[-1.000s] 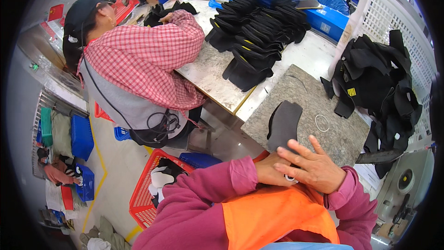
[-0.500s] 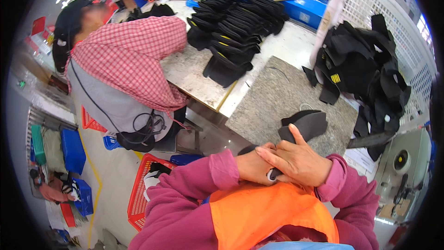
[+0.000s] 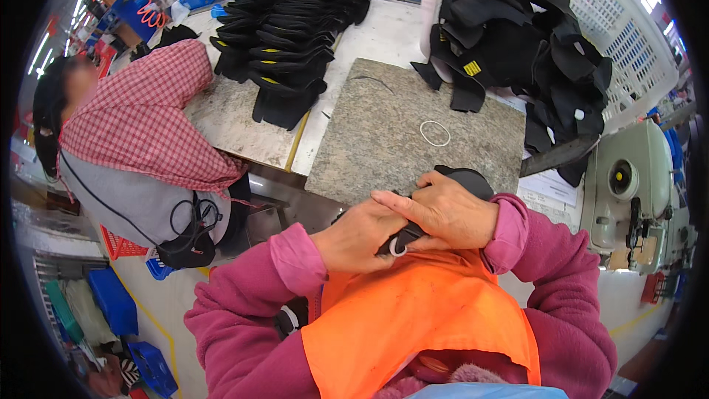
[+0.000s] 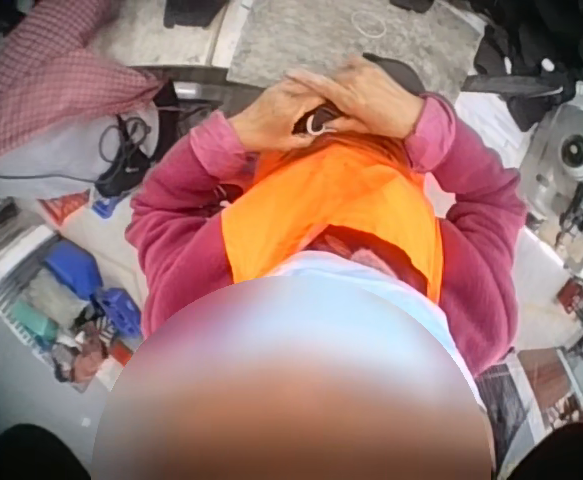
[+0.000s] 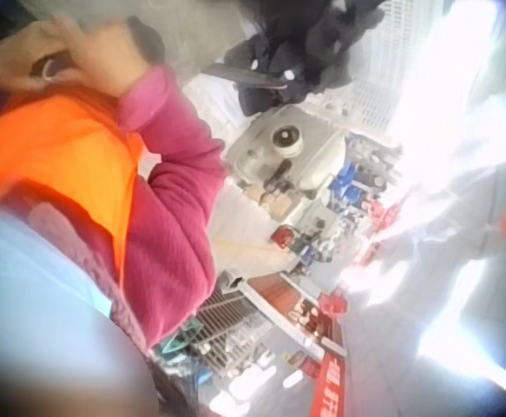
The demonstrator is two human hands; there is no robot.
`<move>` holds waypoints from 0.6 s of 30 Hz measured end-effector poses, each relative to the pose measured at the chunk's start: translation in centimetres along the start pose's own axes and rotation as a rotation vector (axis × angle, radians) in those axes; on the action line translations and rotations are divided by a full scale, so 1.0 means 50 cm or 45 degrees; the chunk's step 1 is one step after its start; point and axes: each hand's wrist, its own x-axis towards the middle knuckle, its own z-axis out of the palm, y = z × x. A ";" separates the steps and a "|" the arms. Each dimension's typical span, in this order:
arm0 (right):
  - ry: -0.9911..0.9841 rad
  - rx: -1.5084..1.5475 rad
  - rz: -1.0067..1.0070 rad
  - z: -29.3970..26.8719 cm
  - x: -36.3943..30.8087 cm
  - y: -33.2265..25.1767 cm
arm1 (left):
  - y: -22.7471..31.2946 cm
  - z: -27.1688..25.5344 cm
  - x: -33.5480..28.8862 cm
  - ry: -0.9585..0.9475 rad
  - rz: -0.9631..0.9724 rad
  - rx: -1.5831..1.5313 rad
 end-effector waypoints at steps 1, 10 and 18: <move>0.026 -0.022 0.042 0.000 -0.001 0.000 | -0.002 -0.004 0.004 -0.022 -0.013 0.021; 0.577 -0.309 0.332 -0.029 -0.021 -0.002 | -0.043 -0.051 0.134 0.318 0.320 0.358; 0.958 -0.842 0.431 -0.172 -0.106 -0.055 | 0.043 -0.049 0.360 0.480 0.897 0.487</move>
